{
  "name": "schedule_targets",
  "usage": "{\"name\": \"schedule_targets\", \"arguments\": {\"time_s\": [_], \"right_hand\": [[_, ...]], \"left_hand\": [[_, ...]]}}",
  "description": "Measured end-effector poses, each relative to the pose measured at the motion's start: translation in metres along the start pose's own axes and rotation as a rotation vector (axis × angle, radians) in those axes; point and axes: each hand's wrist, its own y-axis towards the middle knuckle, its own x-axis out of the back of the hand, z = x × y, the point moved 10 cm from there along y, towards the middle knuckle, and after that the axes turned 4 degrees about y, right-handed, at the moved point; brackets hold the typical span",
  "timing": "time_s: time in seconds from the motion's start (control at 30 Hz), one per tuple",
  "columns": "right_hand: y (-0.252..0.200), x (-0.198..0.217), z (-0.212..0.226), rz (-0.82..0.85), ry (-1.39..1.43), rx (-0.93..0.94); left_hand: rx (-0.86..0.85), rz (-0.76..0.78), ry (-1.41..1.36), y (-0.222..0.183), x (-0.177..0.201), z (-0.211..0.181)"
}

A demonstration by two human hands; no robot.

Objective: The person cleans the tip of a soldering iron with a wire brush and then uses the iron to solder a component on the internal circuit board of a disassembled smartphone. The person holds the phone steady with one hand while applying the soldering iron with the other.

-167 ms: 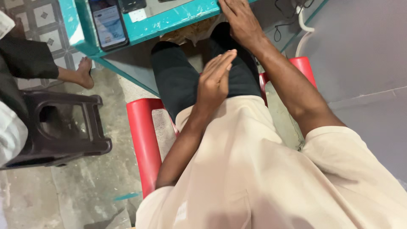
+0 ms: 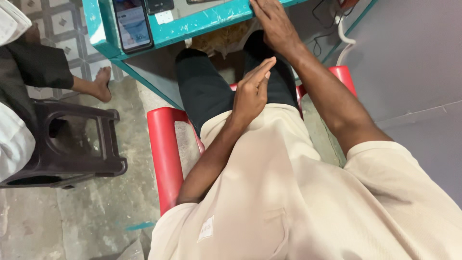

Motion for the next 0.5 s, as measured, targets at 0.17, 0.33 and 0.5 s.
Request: {"name": "schedule_targets", "arguments": {"time_s": [0.17, 0.33, 0.5], "right_hand": [[0.004, 0.007, 0.014, -0.004, -0.048, 0.009], [0.004, 0.004, 0.013, 0.02, -0.058, 0.025], [-0.001, -0.003, 0.012, 0.027, -0.133, 0.02]], "left_hand": [[0.073, 0.043, -0.019, -0.004, -0.011, 0.017], [0.12, 0.041, -0.063, 0.0, -0.01, 0.029], [0.204, 0.079, -0.08, 0.004, -0.011, 0.046]]}}
